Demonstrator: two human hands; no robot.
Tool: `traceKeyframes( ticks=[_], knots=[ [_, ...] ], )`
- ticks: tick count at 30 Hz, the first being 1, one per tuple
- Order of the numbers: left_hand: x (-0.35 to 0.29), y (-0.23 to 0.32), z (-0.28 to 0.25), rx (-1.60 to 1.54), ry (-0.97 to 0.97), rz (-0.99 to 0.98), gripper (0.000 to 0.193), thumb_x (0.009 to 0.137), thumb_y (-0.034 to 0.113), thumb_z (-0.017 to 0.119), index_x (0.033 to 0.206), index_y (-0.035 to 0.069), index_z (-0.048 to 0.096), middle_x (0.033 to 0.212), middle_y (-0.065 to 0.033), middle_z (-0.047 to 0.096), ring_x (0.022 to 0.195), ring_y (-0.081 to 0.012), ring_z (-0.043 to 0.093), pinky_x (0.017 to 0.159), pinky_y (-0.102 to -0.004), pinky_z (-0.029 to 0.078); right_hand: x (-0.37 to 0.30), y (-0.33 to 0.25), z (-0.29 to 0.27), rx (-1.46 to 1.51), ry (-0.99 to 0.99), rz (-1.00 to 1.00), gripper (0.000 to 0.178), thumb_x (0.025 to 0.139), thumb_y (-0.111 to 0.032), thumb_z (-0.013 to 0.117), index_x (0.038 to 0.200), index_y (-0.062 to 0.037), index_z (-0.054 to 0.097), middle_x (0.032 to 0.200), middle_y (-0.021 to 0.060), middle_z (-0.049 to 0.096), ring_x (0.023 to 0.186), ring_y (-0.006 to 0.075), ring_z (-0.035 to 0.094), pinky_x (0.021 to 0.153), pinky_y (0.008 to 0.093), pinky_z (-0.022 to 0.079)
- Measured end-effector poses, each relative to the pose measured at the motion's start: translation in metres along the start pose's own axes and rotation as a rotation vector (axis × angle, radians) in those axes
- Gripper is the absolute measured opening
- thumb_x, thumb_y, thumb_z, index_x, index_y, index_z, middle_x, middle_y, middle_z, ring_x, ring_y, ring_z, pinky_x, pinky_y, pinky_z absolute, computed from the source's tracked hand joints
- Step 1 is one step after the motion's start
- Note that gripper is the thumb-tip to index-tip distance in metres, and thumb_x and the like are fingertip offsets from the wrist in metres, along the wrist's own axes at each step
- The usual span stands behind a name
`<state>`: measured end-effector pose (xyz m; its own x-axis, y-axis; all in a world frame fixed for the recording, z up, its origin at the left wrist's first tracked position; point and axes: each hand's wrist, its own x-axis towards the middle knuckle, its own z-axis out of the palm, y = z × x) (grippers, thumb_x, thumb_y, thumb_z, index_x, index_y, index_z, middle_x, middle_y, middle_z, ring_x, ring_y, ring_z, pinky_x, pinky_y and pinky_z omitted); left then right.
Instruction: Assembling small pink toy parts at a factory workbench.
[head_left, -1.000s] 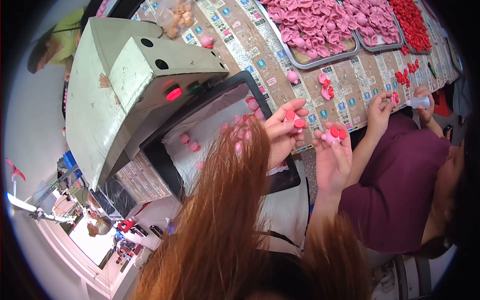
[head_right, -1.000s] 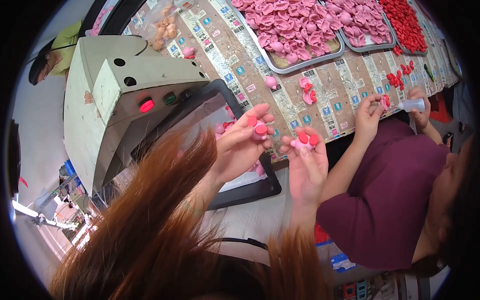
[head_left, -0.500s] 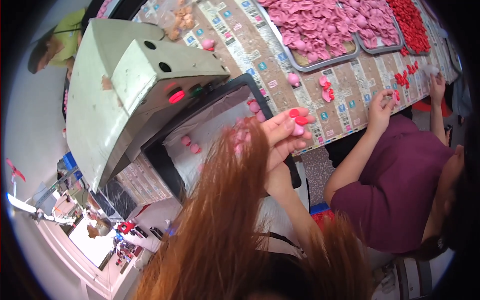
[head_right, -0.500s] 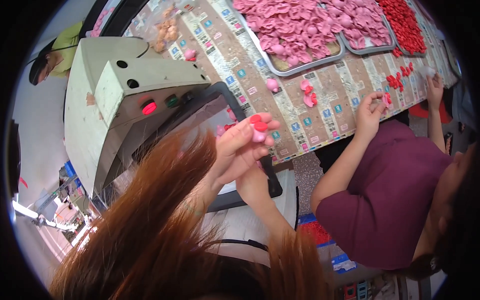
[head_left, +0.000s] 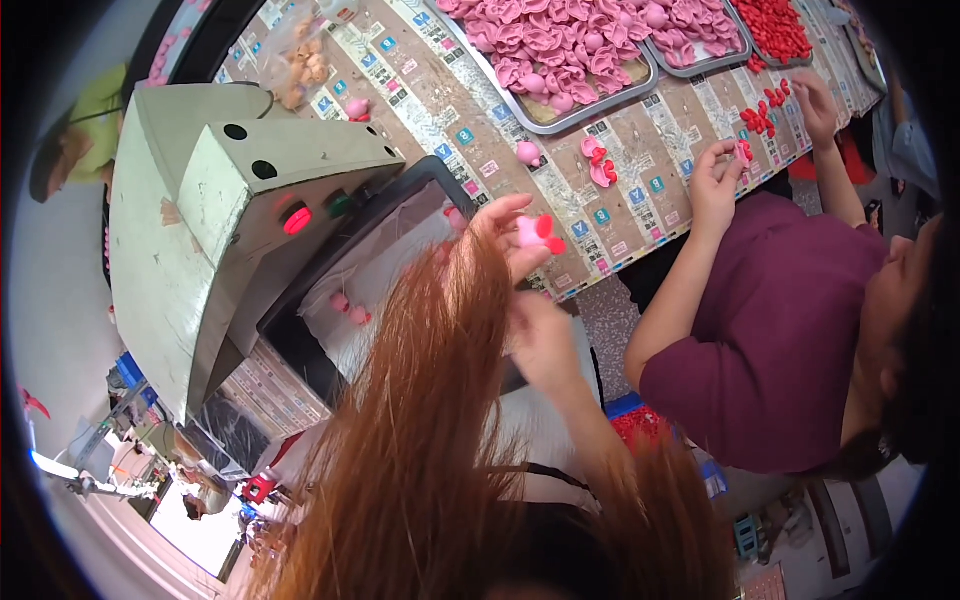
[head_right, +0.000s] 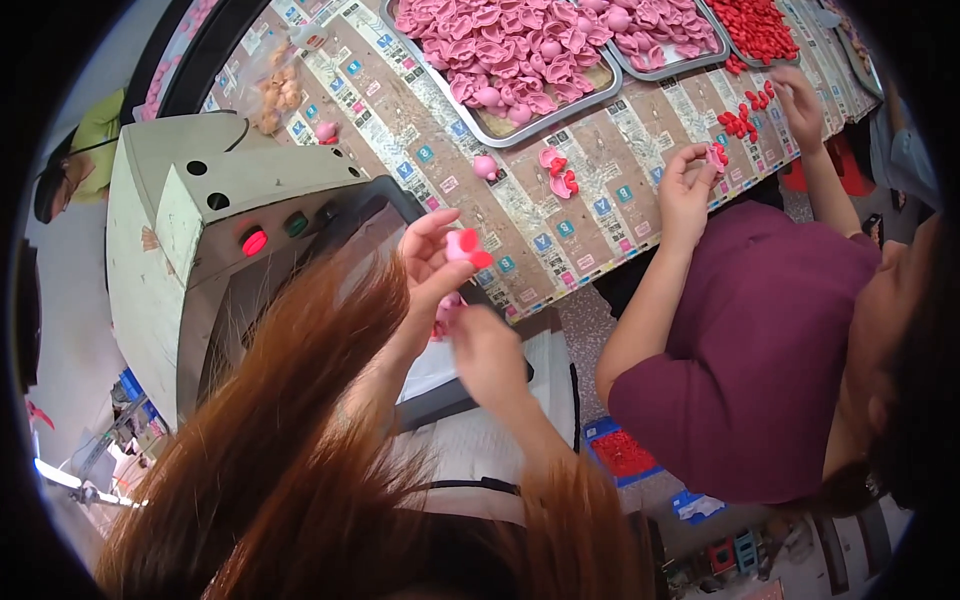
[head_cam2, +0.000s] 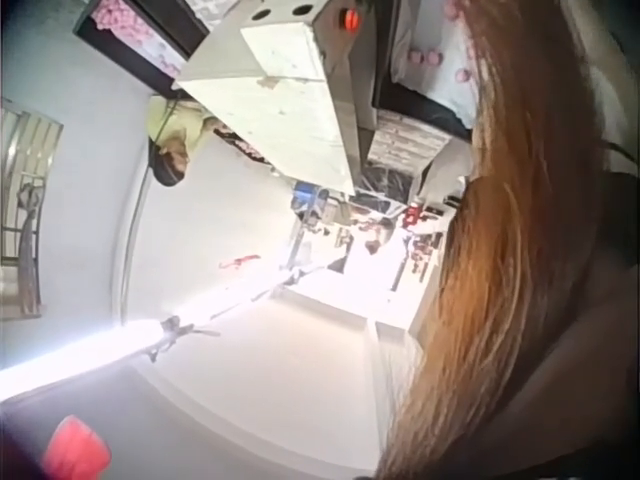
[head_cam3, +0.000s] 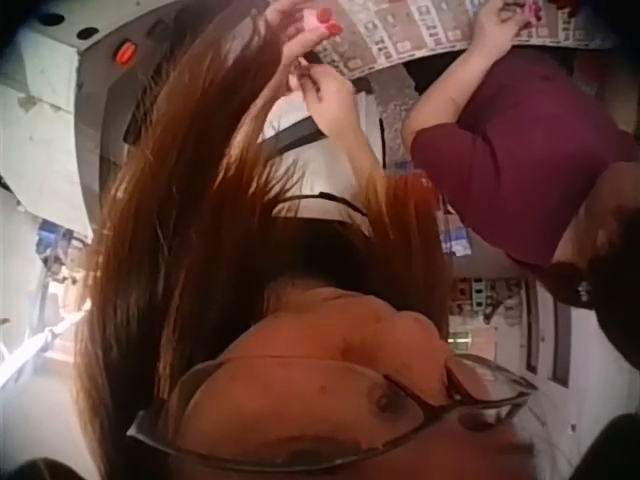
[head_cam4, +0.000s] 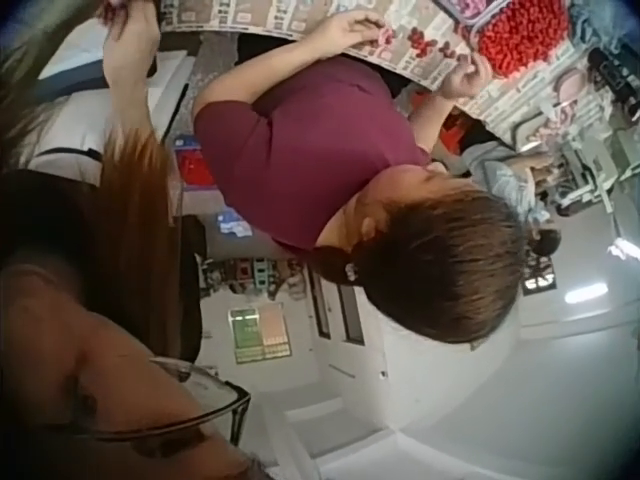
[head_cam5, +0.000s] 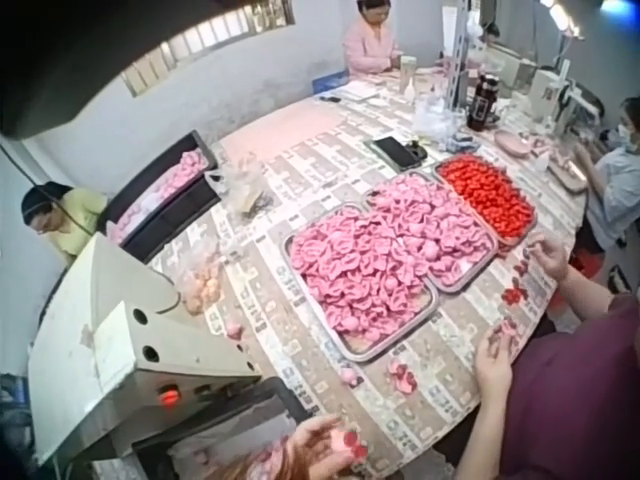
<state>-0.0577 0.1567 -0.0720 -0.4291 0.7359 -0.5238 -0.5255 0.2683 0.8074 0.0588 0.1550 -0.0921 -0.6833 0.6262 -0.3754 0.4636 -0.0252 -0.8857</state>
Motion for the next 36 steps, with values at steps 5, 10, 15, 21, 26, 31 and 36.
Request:
traceKeyframes(
  ticks=[5,10,15,21,26,31,36],
  knots=[
    [0.001,0.002,0.025,0.47,-0.216,0.196,0.035,0.07,0.004,0.063,0.102,0.001,0.05,0.101,-0.0072,0.052,0.088,-0.0136,0.051,0.077,-0.0268,0.042,0.011,-0.012,-0.071,0.928,0.268,0.104,0.027,0.087,-0.014,0.045,0.11,0.0004,0.045,0.101,0.0063,0.053,0.086,0.0091,0.051,0.073,0.0225,0.042],
    [-0.004,0.007,0.043,0.635,-0.188,0.407,0.036,0.068,0.005,0.064,0.102,0.002,0.052,0.101,-0.009,0.051,0.092,-0.0168,0.05,0.076,-0.0273,0.042,0.012,-0.007,-0.084,1.094,0.193,0.119,0.029,0.085,-0.008,0.046,0.111,0.0022,0.041,0.103,0.0114,0.051,0.09,0.0152,0.054,0.078,0.0263,0.043],
    [0.0,0.008,0.042,0.681,-0.265,0.476,0.032,0.063,0.007,0.069,0.092,0.003,0.056,0.095,-0.009,0.053,0.087,-0.0186,0.051,0.074,-0.0286,0.042,0.009,-0.004,-0.086,1.15,0.187,0.142,0.027,0.083,-0.006,0.047,0.108,0.0029,0.042,0.099,0.0116,0.052,0.088,0.0173,0.055,0.077,0.0276,0.044],
    [0.005,0.012,0.039,0.566,-0.363,0.467,0.036,0.06,0.007,0.072,0.092,0.002,0.057,0.09,-0.0089,0.056,0.085,-0.0191,0.054,0.074,-0.0281,0.043,0.007,-0.007,-0.093,1.201,0.159,0.175,0.026,0.083,-0.008,0.048,0.107,0.0029,0.044,0.097,0.0108,0.053,0.086,0.0172,0.055,0.075,0.0285,0.045],
    [0.008,0.008,0.041,0.502,-0.322,0.373,0.036,0.064,0.004,0.069,0.097,0.001,0.056,0.092,-0.0081,0.057,0.085,-0.017,0.054,0.077,-0.0279,0.043,0.011,-0.009,-0.096,1.276,0.19,0.21,0.026,0.086,-0.014,0.044,0.106,0.0027,0.045,0.096,0.012,0.054,0.086,0.0175,0.056,0.074,0.0294,0.047],
    [0.007,0.01,0.037,-0.035,-0.225,-0.23,0.036,0.074,-0.001,0.055,0.109,-0.001,0.048,0.096,-0.0084,0.054,0.092,-0.0168,0.053,0.081,-0.0284,0.041,0.014,0.002,-0.102,1.501,0.128,0.268,0.027,0.088,-0.021,0.041,0.104,0.0013,0.046,0.091,0.0121,0.056,0.078,0.0182,0.058,0.07,0.03,0.048],
    [0.012,0.005,0.038,-0.427,-0.259,-0.242,0.031,0.076,0.006,0.054,0.106,0.001,0.048,0.096,-0.0056,0.052,0.09,-0.0165,0.052,0.074,-0.0247,0.042,0.012,0.003,-0.102,1.556,0.223,0.284,0.029,0.089,-0.024,0.041,0.103,0.0006,0.047,0.087,0.0106,0.056,0.069,0.0167,0.057,0.062,0.0286,0.048]
  ],
)
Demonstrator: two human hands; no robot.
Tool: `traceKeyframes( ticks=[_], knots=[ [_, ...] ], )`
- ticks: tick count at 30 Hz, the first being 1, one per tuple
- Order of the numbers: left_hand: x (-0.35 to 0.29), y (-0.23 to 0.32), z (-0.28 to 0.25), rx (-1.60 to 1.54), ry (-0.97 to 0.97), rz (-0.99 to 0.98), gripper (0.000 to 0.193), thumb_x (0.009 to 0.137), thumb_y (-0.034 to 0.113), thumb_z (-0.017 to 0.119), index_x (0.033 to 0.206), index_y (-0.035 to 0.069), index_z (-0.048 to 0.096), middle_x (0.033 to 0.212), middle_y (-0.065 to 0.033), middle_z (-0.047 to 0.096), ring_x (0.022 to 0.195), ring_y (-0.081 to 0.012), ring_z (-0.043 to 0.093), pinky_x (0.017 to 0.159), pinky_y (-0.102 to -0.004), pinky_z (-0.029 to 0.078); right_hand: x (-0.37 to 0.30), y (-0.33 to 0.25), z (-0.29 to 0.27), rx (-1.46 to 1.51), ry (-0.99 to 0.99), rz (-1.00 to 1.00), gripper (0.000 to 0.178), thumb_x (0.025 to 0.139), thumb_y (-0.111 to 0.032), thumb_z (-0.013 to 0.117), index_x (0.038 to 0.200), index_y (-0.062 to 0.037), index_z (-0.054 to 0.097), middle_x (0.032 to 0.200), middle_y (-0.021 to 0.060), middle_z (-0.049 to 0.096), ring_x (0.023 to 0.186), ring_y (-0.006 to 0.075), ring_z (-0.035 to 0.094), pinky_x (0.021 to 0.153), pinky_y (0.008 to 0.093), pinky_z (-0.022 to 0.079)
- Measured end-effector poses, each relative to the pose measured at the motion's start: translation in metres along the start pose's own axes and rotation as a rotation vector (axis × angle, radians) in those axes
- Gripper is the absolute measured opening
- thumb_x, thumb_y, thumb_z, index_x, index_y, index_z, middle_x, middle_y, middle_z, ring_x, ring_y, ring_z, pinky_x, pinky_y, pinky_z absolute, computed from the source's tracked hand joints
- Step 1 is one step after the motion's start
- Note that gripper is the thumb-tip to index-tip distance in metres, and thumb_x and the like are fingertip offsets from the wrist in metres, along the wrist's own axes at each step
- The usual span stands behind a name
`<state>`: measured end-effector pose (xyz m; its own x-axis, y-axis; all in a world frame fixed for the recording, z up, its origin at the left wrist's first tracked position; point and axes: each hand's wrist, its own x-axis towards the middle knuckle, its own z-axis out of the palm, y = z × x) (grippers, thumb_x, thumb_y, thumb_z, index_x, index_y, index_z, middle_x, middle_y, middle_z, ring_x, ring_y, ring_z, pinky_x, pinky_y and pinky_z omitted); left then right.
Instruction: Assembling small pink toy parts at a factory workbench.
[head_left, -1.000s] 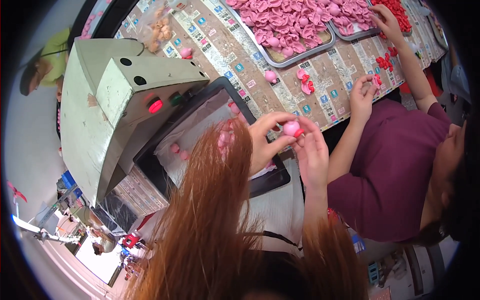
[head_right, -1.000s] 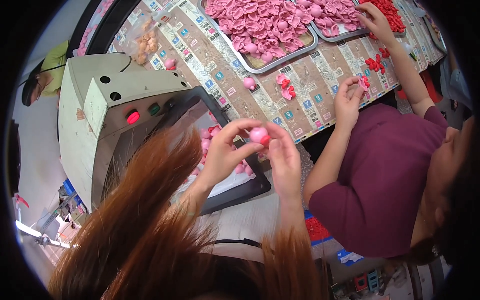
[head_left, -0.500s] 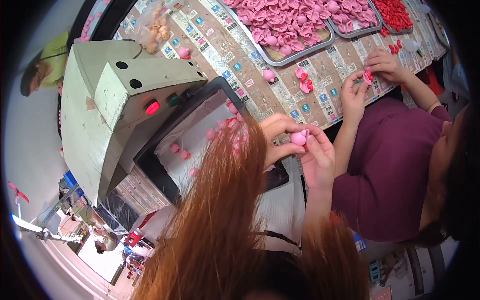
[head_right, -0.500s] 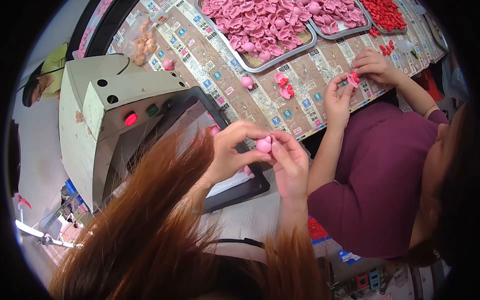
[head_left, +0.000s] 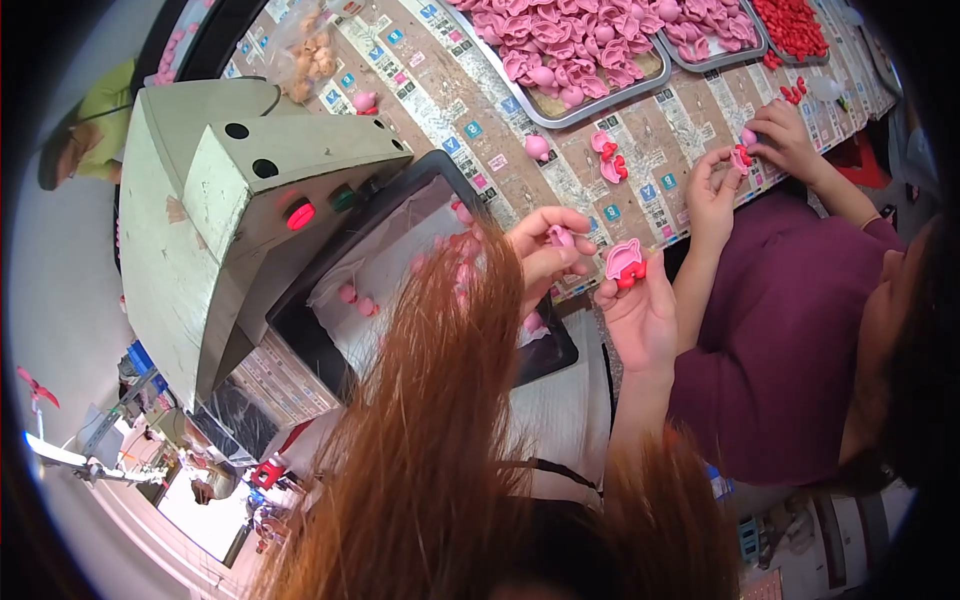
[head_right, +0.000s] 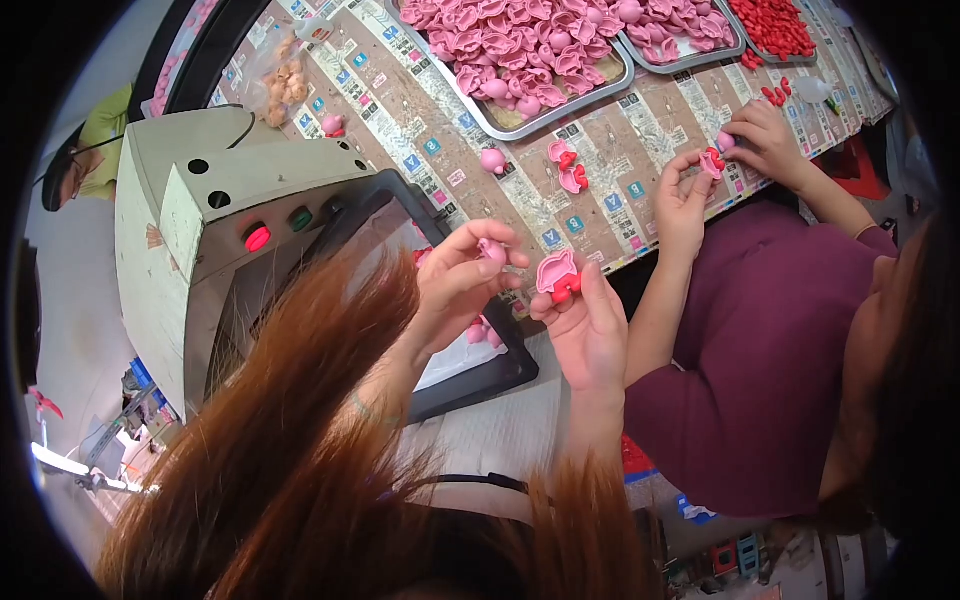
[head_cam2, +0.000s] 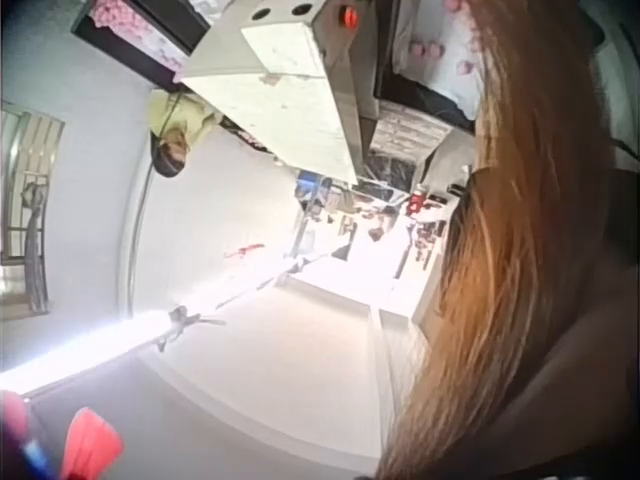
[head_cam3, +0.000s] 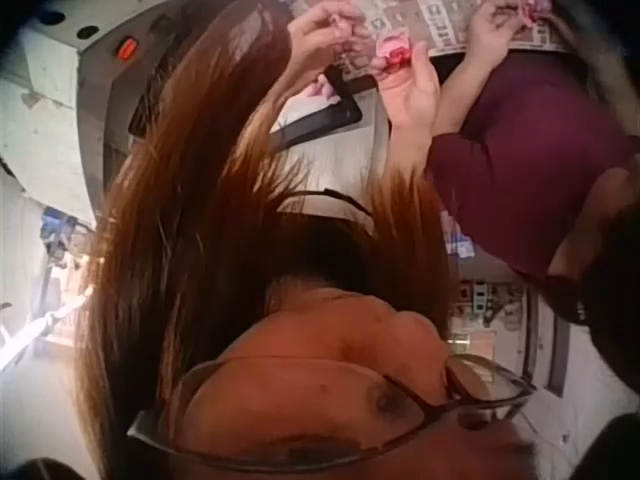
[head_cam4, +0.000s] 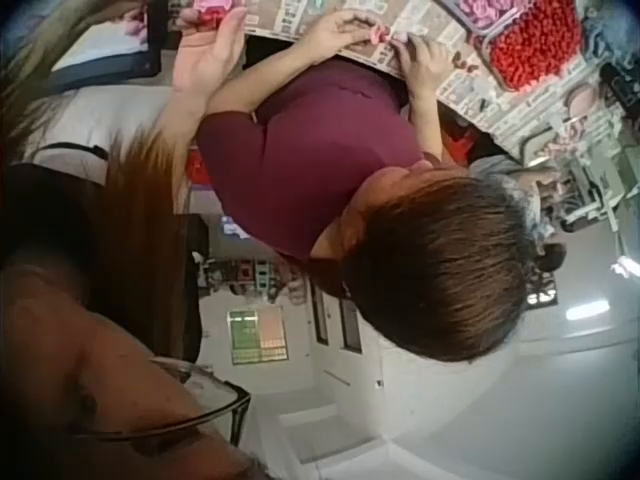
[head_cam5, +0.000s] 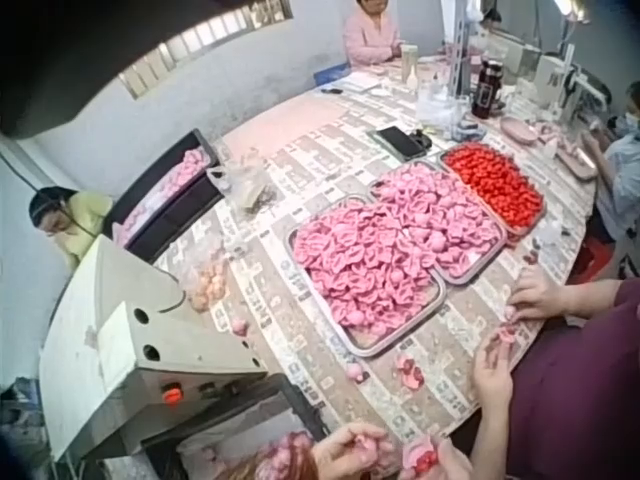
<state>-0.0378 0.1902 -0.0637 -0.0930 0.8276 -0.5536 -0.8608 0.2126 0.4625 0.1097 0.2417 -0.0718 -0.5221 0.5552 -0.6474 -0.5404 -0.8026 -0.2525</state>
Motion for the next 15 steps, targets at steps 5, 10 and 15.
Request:
traceKeyframes(
  ticks=[5,10,15],
  knots=[
    [-0.006,0.002,0.008,0.75,-0.013,0.023,0.035,0.07,0.007,0.064,0.101,0.001,0.049,0.09,-0.001,0.051,0.081,-0.0101,0.048,0.069,-0.0226,0.039,-0.001,0.006,0.008,-0.222,-0.079,-0.12,0.026,0.087,-0.023,0.044,0.099,0.0008,0.046,0.086,0.0087,0.055,0.072,0.0138,0.055,0.066,0.0261,0.046],
    [-0.004,0.002,0.018,1.06,-0.083,0.356,0.032,0.065,0.011,0.07,0.092,0.005,0.054,0.087,-0.0034,0.053,0.079,-0.0104,0.049,0.065,-0.0225,0.039,-0.006,0.004,0.005,-0.318,-0.105,-0.234,0.023,0.085,-0.016,0.049,0.1,0.0011,0.044,0.094,0.01,0.053,0.083,0.0125,0.052,0.073,0.0244,0.042],
    [-0.01,0.001,0.015,1.112,-0.079,0.685,0.029,0.063,0.012,0.071,0.087,0.006,0.056,0.086,-0.0058,0.055,0.074,-0.0176,0.052,0.059,-0.0257,0.04,-0.012,0.007,0.014,-0.457,-0.159,-0.366,0.025,0.081,-0.008,0.052,0.102,0.0013,0.043,0.099,0.0124,0.052,0.089,0.0145,0.051,0.079,0.0263,0.041]
  ],
)
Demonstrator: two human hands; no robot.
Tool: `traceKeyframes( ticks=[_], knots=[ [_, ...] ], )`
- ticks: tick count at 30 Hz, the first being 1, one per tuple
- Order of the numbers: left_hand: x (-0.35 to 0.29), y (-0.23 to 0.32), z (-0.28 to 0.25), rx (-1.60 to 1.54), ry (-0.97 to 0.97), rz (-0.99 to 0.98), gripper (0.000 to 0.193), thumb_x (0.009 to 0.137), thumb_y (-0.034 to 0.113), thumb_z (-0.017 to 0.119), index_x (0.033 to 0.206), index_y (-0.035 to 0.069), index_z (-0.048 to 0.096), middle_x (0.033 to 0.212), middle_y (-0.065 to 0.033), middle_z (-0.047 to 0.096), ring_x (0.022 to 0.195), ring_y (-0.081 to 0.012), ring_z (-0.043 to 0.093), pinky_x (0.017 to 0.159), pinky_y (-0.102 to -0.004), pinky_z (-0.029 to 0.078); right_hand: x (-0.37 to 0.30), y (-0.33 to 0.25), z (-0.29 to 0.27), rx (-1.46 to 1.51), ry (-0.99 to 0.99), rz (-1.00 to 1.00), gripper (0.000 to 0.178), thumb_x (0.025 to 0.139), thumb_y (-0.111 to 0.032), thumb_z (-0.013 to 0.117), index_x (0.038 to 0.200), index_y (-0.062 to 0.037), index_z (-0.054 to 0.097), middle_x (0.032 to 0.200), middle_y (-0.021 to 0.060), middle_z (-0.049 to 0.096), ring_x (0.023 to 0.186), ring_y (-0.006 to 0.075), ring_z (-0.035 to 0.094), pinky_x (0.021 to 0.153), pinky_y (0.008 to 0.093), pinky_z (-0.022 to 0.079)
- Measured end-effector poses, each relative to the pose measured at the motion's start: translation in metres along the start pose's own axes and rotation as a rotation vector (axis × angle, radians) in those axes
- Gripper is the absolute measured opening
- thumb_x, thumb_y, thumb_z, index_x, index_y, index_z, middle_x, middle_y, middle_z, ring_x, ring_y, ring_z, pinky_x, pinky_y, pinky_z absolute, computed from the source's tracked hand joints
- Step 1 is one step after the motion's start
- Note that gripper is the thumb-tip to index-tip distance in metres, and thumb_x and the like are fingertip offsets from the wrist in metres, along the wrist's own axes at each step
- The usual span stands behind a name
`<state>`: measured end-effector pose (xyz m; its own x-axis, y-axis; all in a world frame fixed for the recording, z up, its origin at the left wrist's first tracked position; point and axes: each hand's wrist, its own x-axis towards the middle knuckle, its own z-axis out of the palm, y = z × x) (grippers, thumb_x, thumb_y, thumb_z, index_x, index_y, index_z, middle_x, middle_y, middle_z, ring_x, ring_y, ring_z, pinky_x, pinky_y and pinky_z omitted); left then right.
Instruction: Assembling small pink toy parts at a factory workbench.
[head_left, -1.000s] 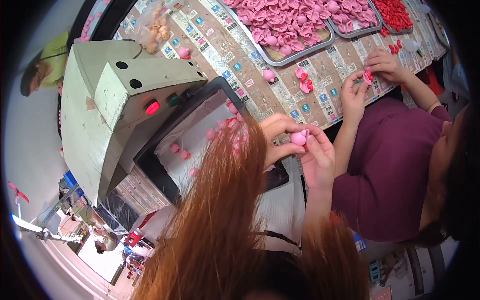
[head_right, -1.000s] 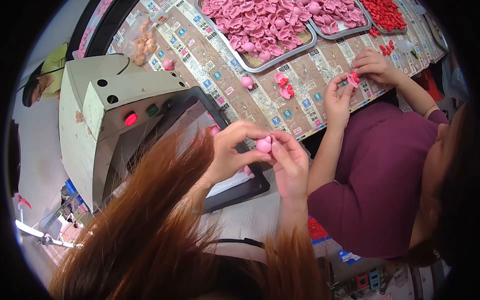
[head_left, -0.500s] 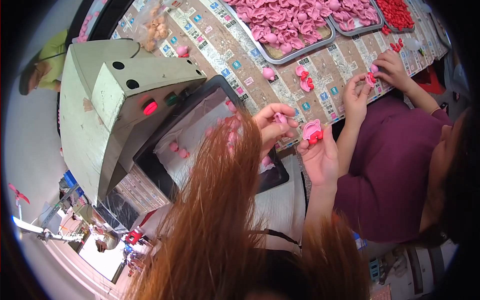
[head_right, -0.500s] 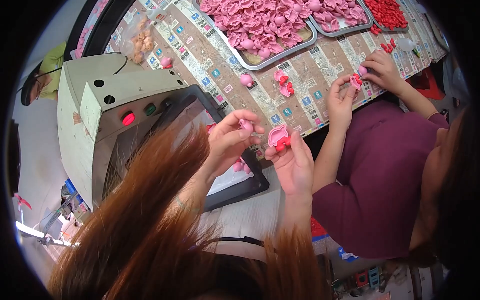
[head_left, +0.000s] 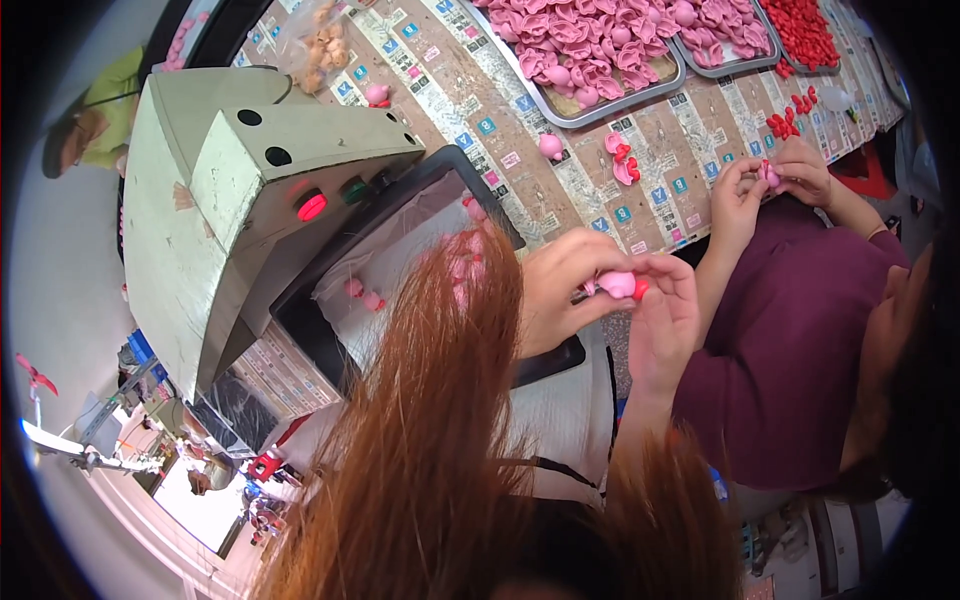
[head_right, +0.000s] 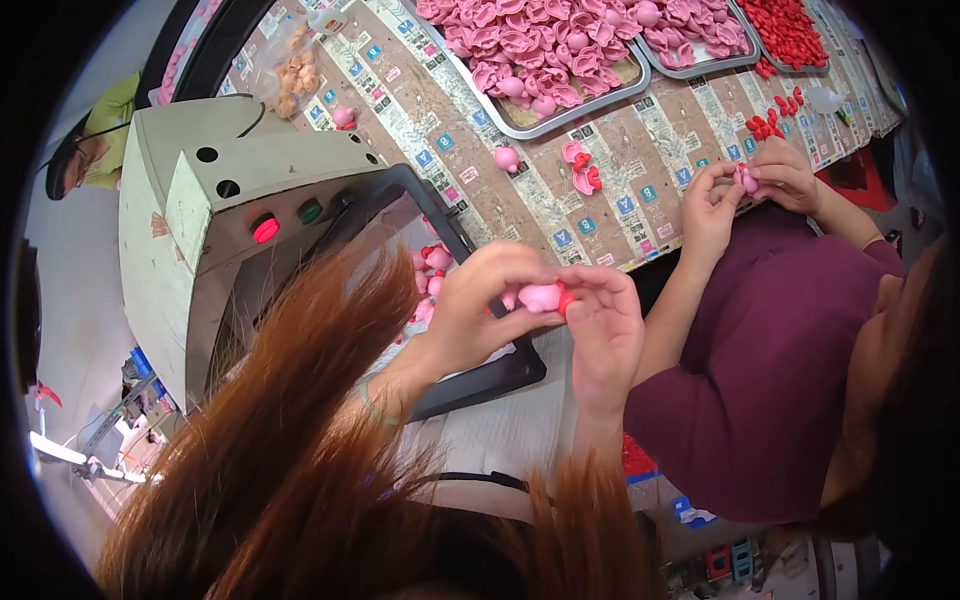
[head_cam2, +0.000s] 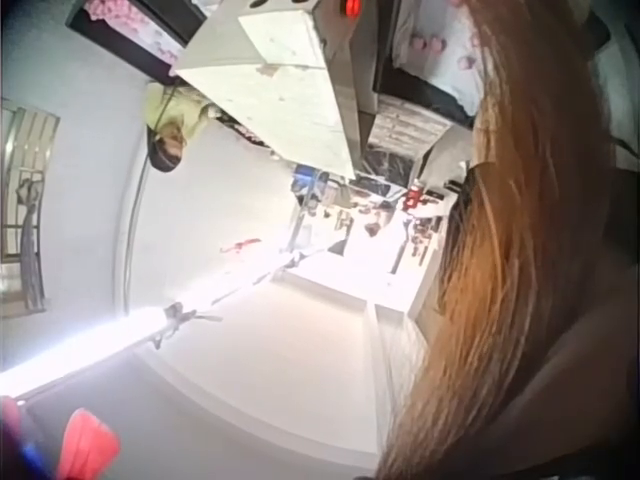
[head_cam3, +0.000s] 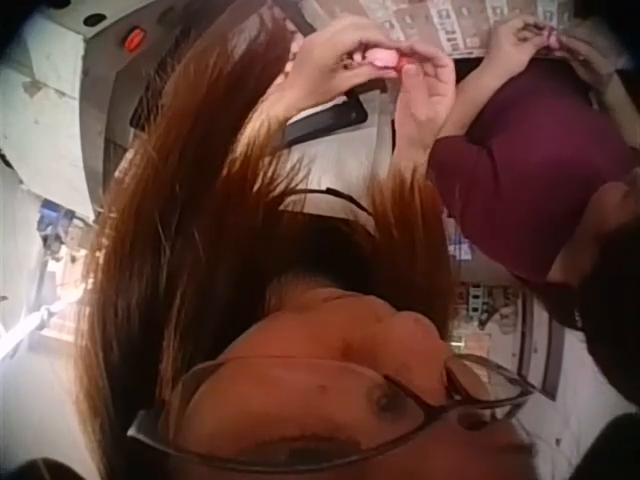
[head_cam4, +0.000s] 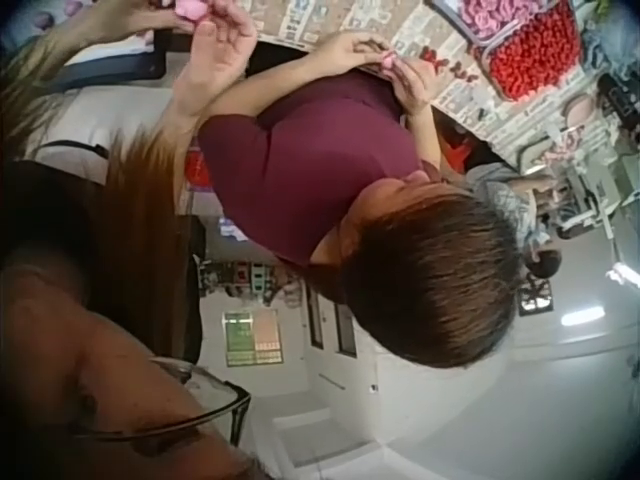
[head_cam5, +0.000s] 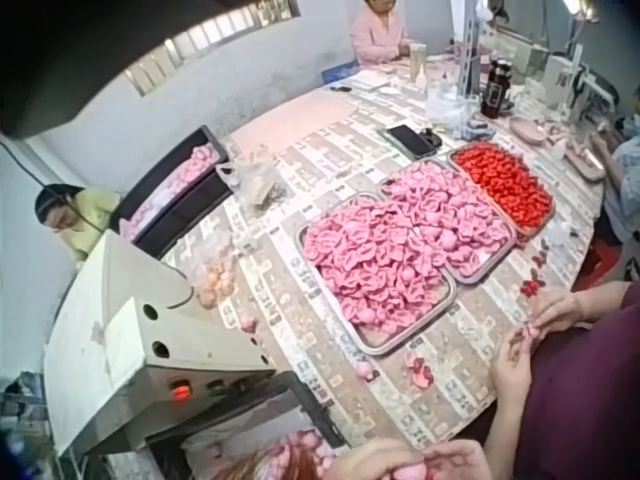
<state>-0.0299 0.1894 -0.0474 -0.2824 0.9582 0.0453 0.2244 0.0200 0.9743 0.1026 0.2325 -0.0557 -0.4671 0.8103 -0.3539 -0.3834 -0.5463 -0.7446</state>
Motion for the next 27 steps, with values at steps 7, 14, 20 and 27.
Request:
traceKeyframes(
  ticks=[7,14,20,27],
  knots=[
    [-0.001,-0.007,-0.009,0.239,-0.027,0.42,0.033,0.062,0.01,0.067,0.092,0.01,0.056,0.083,-0.0039,0.058,0.065,-0.0185,0.056,0.051,-0.0268,0.039,-0.009,-0.01,0.006,-0.202,-0.127,-0.207,0.04,0.072,0.001,0.06,0.107,0.0026,0.04,0.107,0.0158,0.046,0.094,0.0192,0.049,0.082,0.0302,0.039],
    [-0.006,0.001,-0.014,0.158,-0.046,0.46,0.036,0.062,0.003,0.064,0.096,0.008,0.054,0.087,-0.0061,0.059,0.063,-0.0187,0.056,0.049,-0.0276,0.039,-0.016,-0.019,0.015,-0.333,-0.13,-0.278,0.043,0.068,0.001,0.065,0.104,0.004,0.042,0.102,0.0164,0.047,0.092,0.0197,0.048,0.082,0.0302,0.039],
    [-0.005,0.007,-0.018,0.143,-0.047,0.441,0.036,0.062,0.001,0.063,0.097,0.007,0.054,0.088,-0.0086,0.059,0.061,-0.0187,0.056,0.049,-0.0276,0.04,-0.015,-0.017,0.013,-0.307,-0.177,-0.317,0.045,0.067,0.001,0.065,0.106,0.0043,0.042,0.103,0.0167,0.047,0.094,0.02,0.048,0.082,0.0302,0.039],
    [-0.008,-0.011,-0.014,0.171,-0.005,0.614,0.03,0.065,0.008,0.066,0.093,0.005,0.053,0.095,-0.0139,0.055,0.065,-0.0215,0.056,0.05,-0.0273,0.042,-0.019,-0.015,0.019,-0.292,-0.125,-0.291,0.052,0.064,0.002,0.068,0.108,0.0035,0.041,0.106,0.0176,0.046,0.097,0.0219,0.047,0.083,0.0318,0.039]
  ],
)
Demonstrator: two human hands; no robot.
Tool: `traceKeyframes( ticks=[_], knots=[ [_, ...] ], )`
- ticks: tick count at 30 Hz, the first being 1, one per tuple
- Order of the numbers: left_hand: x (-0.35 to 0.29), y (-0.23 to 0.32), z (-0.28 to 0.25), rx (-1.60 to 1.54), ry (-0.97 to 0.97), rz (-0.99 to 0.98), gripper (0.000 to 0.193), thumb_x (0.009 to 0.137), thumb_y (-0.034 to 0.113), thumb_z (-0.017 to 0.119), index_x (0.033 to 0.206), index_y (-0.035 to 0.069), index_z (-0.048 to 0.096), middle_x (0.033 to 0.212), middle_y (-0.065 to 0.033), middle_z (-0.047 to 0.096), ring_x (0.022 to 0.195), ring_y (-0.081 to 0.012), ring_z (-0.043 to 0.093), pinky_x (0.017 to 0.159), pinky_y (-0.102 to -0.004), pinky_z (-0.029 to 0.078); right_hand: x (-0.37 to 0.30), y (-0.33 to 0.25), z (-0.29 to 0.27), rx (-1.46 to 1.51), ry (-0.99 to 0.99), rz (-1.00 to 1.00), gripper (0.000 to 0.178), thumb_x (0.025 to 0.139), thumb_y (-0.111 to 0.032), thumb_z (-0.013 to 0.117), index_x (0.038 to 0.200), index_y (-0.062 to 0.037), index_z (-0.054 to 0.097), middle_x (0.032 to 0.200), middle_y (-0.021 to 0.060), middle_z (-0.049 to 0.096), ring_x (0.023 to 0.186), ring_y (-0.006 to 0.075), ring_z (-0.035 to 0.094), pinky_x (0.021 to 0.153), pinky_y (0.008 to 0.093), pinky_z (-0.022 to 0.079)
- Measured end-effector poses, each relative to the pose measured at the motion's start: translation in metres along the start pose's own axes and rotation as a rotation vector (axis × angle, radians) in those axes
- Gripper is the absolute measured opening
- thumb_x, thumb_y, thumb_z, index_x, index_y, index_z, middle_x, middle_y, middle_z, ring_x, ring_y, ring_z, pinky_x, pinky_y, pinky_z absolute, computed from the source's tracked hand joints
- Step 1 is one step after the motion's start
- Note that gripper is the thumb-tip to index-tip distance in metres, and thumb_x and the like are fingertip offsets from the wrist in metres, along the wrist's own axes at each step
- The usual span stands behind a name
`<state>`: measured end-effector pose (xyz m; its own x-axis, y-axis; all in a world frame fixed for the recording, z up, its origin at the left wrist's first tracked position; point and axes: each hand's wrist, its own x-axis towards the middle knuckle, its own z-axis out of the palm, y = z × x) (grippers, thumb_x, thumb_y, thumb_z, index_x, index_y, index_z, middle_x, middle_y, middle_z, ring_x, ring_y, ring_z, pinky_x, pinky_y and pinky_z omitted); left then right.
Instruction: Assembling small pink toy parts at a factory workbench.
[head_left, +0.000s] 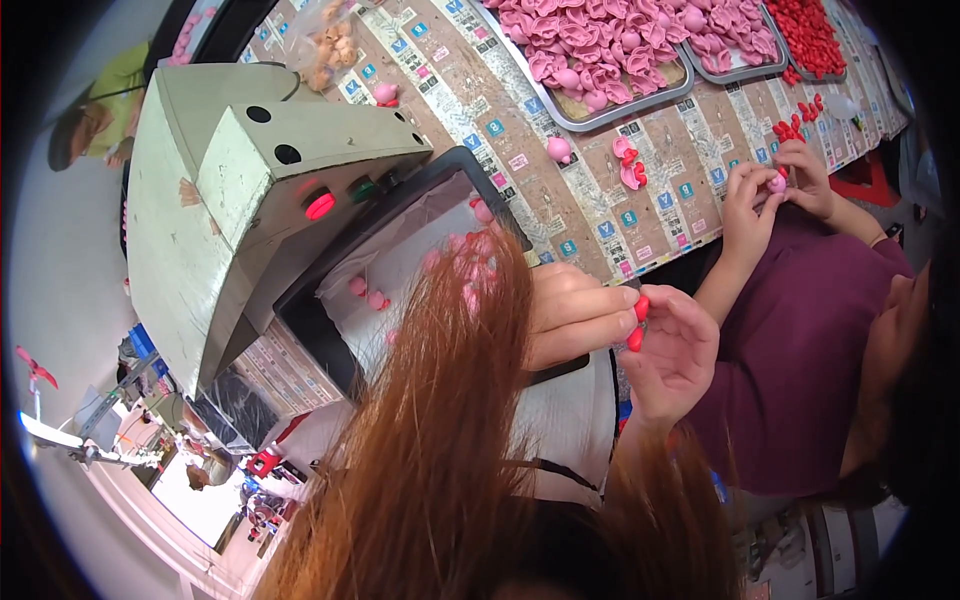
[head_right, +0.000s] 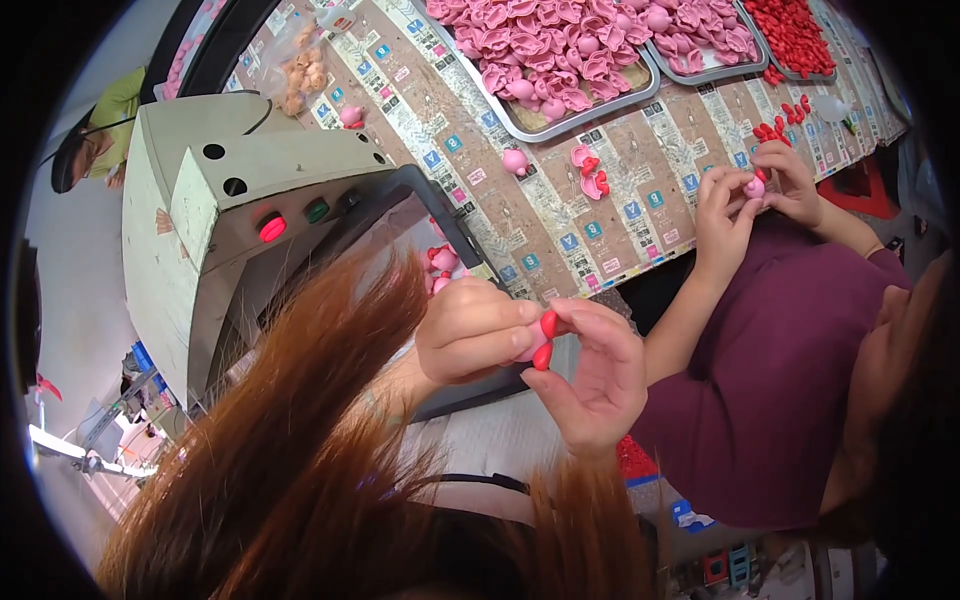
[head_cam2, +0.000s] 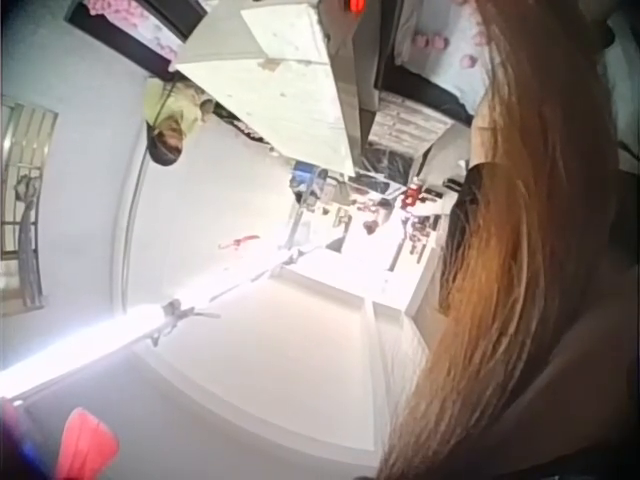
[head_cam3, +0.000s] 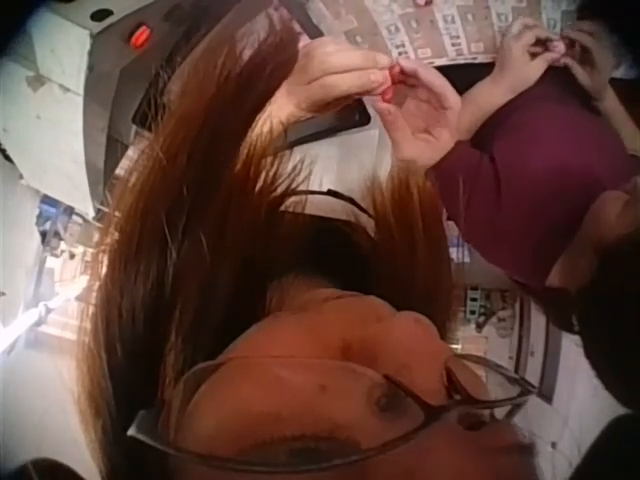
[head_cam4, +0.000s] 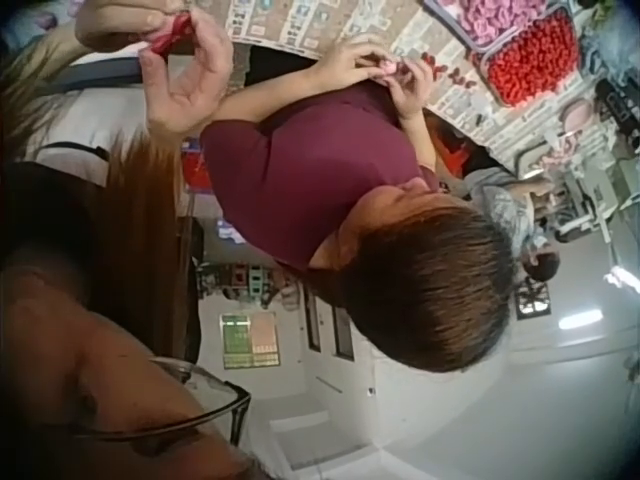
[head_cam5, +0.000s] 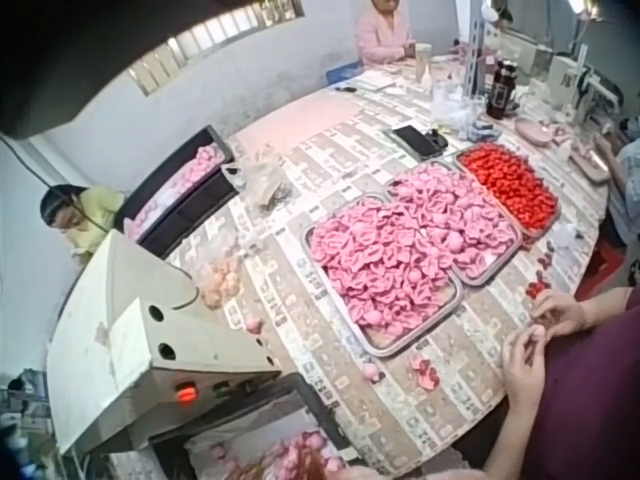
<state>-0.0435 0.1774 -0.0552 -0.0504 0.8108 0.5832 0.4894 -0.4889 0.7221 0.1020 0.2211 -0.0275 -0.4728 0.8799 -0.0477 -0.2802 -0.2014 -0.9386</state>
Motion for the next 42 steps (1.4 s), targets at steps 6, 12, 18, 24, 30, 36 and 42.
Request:
traceKeyframes(
  ticks=[6,12,18,24,30,36,42],
  knots=[
    [0.0,0.004,0.006,-0.005,0.184,-0.065,0.039,0.065,0.007,0.068,0.098,0.007,0.047,0.095,-0.0125,0.054,0.071,-0.0212,0.055,0.055,-0.0299,0.043,0.002,0.003,0.009,-0.096,-0.033,-0.175,0.056,0.062,0.004,0.069,0.11,0.0021,0.04,0.105,0.0173,0.046,0.098,0.0226,0.047,0.084,0.0335,0.039],
    [0.003,0.001,0.008,-0.007,0.137,-0.042,0.033,0.067,0.009,0.067,0.095,0.006,0.049,0.096,-0.0118,0.054,0.073,-0.0211,0.055,0.057,-0.0303,0.043,0.002,0.003,0.004,-0.071,-0.009,-0.168,0.059,0.061,0.003,0.07,0.111,0.0018,0.038,0.106,0.0175,0.044,0.098,0.0233,0.047,0.084,0.034,0.038],
    [0.013,0.013,0.011,-0.438,0.253,-0.855,0.026,0.077,0.006,0.051,0.103,0.004,0.048,0.093,-0.0095,0.053,0.079,-0.0205,0.052,0.067,-0.0288,0.042,0.01,0.005,0.018,0.044,0.158,0.047,0.046,0.073,0.001,0.059,0.112,0.0026,0.036,0.106,0.013,0.045,0.091,0.0171,0.049,0.079,0.0288,0.039],
    [0.009,0.002,0.027,-1.57,0.723,-1.199,0.022,0.087,0.015,0.042,0.107,0.006,0.041,0.104,-0.0093,0.047,0.088,-0.0169,0.048,0.08,-0.0324,0.04,0.007,0.025,0.013,-0.223,0.072,0.226,0.034,0.073,0.008,0.054,0.104,0.0033,0.043,0.099,0.0102,0.048,0.078,0.011,0.05,0.068,0.0211,0.042],
    [0.01,0.003,0.029,-1.575,0.595,-1.255,0.022,0.089,0.021,0.039,0.105,0.007,0.042,0.119,-0.0114,0.042,0.095,-0.0191,0.048,0.081,-0.034,0.04,0.009,0.027,0.013,-0.535,0.027,0.235,0.026,0.07,0.004,0.06,0.095,0.0029,0.05,0.089,0.0076,0.054,0.069,0.0096,0.052,0.06,0.0206,0.043],
    [-0.002,-0.006,0.011,-1.203,0.683,-1.238,0.022,0.087,0.015,0.042,0.106,0.004,0.043,0.117,-0.0117,0.043,0.095,-0.0167,0.049,0.079,-0.0291,0.039,0.002,0.035,0.023,-0.357,0.106,0.237,0.032,0.068,0.004,0.062,0.098,0.0026,0.05,0.088,0.0076,0.056,0.073,0.0108,0.054,0.065,0.022,0.043],
    [0.008,-0.004,0.016,-1.227,0.52,-1.176,0.035,0.084,0.009,0.046,0.118,0.002,0.037,0.117,-0.0118,0.042,0.096,-0.0181,0.048,0.079,-0.0287,0.039,0.005,0.03,0.01,-0.513,0.225,-0.038,0.039,0.066,0.006,0.064,0.101,0.0013,0.049,0.099,0.0125,0.053,0.085,0.0153,0.053,0.076,0.0256,0.043]
  ],
)
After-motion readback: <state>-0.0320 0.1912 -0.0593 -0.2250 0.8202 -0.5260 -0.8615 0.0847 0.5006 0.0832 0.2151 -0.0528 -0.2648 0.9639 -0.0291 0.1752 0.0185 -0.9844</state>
